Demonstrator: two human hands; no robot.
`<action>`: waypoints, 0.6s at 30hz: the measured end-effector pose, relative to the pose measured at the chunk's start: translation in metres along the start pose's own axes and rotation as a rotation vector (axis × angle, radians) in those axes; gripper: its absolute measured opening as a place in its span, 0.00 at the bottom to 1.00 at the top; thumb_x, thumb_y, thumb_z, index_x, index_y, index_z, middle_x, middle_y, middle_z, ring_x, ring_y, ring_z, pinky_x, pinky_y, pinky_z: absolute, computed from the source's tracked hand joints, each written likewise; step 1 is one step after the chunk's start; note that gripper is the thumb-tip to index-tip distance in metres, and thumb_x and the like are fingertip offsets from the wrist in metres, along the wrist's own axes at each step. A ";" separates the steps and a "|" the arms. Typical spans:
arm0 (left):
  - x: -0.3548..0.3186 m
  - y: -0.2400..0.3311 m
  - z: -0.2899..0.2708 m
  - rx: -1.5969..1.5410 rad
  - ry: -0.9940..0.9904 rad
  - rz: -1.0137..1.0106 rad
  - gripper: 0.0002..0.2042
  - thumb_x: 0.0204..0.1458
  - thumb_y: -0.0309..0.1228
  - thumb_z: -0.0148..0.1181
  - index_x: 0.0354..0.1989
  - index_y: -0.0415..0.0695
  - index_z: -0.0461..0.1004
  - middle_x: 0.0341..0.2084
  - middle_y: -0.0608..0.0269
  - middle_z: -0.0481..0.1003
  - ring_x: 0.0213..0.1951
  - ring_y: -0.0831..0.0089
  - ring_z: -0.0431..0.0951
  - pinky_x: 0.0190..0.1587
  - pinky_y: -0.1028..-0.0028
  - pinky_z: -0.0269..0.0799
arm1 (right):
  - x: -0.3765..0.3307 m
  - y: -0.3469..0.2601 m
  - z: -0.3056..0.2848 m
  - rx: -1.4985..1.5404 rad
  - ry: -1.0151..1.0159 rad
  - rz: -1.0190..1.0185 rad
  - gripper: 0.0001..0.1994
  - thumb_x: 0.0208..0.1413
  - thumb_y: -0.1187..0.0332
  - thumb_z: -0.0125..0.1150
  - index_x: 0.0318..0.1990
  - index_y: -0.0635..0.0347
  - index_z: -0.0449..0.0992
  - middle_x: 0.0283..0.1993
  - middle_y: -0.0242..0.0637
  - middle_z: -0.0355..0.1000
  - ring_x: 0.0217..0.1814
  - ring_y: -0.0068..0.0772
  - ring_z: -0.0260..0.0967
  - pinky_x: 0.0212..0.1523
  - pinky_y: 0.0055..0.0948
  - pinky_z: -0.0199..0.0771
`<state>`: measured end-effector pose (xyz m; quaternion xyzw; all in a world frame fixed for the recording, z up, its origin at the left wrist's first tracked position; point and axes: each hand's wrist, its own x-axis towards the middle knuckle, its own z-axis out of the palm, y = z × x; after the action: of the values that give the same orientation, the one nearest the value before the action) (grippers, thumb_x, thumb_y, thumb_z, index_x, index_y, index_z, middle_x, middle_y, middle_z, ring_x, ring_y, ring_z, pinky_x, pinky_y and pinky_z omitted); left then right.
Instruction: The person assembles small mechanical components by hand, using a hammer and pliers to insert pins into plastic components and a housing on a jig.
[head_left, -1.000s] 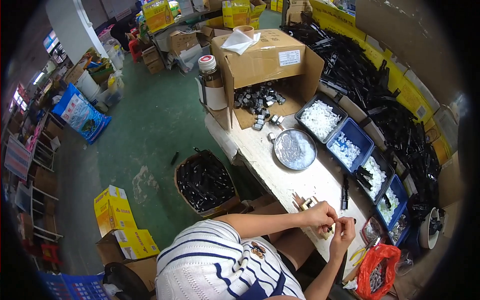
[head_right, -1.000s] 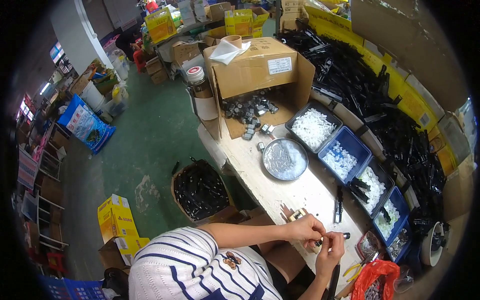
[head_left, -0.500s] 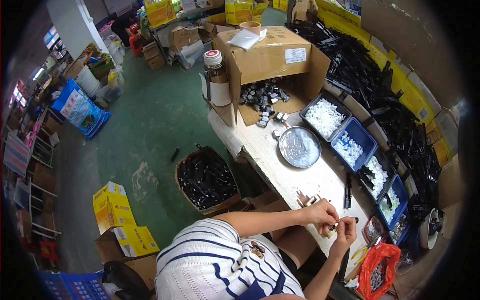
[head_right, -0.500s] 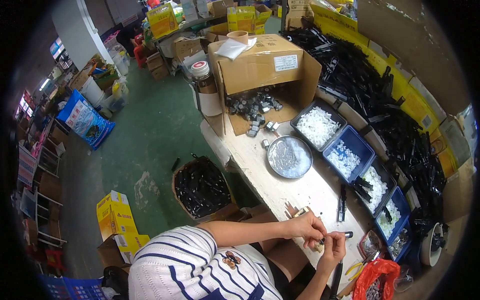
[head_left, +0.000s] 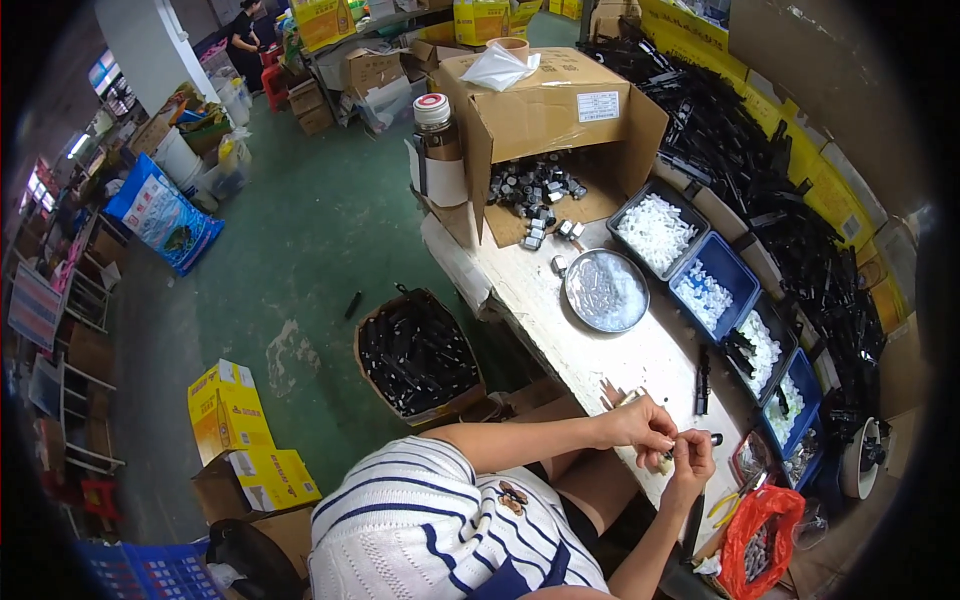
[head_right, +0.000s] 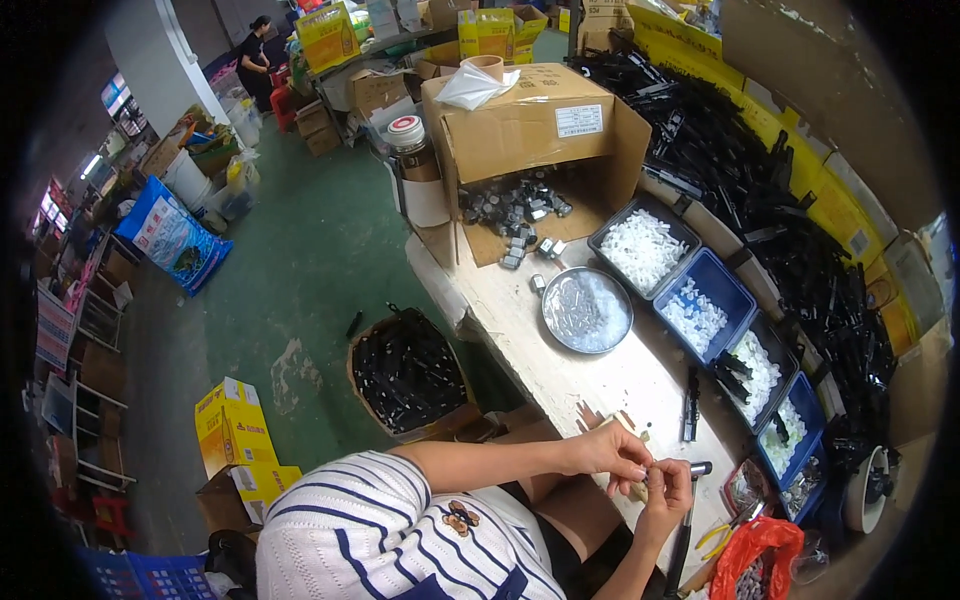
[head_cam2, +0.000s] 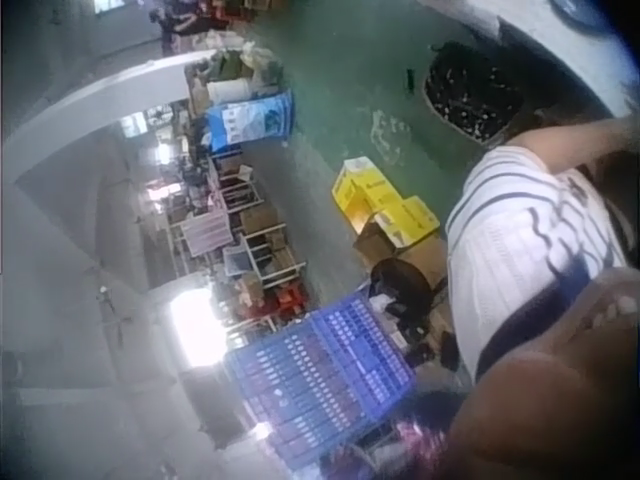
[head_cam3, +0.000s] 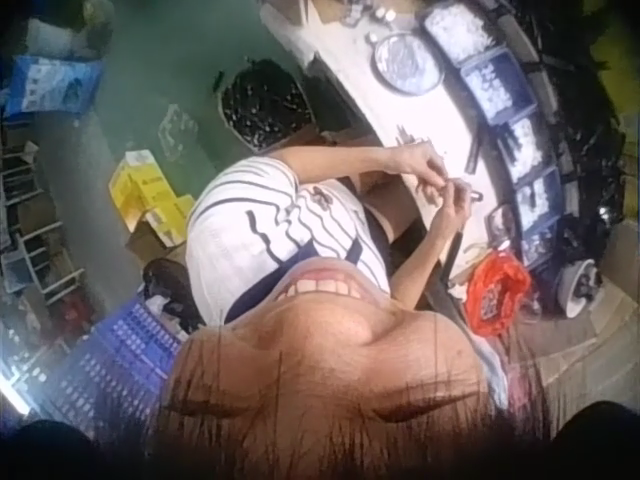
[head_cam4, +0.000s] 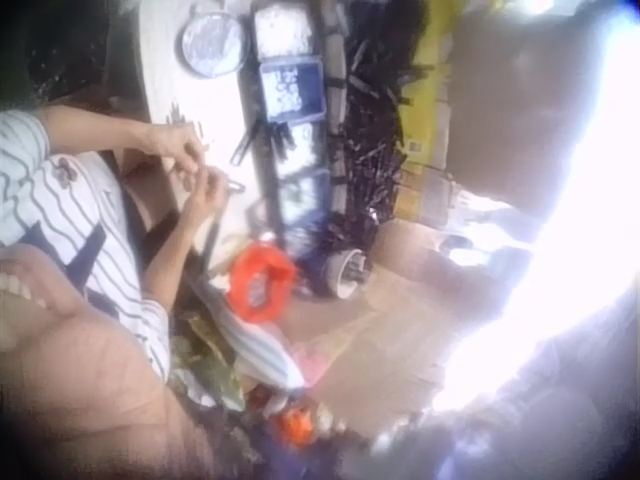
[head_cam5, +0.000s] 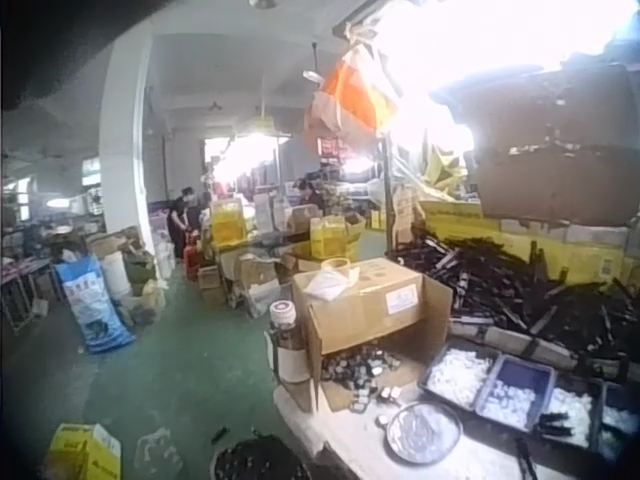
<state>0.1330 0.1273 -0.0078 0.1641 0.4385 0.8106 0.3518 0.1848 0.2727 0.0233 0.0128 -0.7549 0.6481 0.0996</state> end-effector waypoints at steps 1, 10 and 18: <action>-0.002 -0.002 0.001 -0.030 -0.022 0.005 0.08 0.50 0.23 0.53 0.37 0.32 0.70 0.21 0.58 0.73 0.20 0.77 0.75 0.18 0.81 0.73 | -0.004 0.000 0.000 0.001 0.003 0.008 0.02 0.50 0.79 0.50 0.27 0.63 0.66 0.29 0.27 0.60 0.30 0.16 0.56 0.35 0.15 0.57; -0.002 0.010 -0.011 -0.214 0.163 -0.061 0.07 0.47 0.27 0.59 0.32 0.37 0.72 0.22 0.59 0.74 0.19 0.74 0.75 0.17 0.78 0.73 | 0.008 0.010 0.020 -0.318 0.155 -0.211 0.03 0.45 0.81 0.54 0.30 0.68 0.71 0.29 0.40 0.66 0.30 0.35 0.64 0.33 0.26 0.63; 0.021 0.020 -0.009 -0.150 0.216 0.018 0.05 0.48 0.23 0.57 0.32 0.35 0.72 0.21 0.57 0.74 0.18 0.75 0.73 0.15 0.81 0.69 | 0.019 0.009 0.011 -0.335 0.203 -0.309 0.06 0.42 0.80 0.59 0.30 0.65 0.73 0.26 0.37 0.69 0.26 0.29 0.68 0.25 0.22 0.66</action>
<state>0.1046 0.1293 0.0023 0.0529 0.4104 0.8573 0.3064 0.1637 0.2657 0.0165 0.0462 -0.8271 0.4889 0.2734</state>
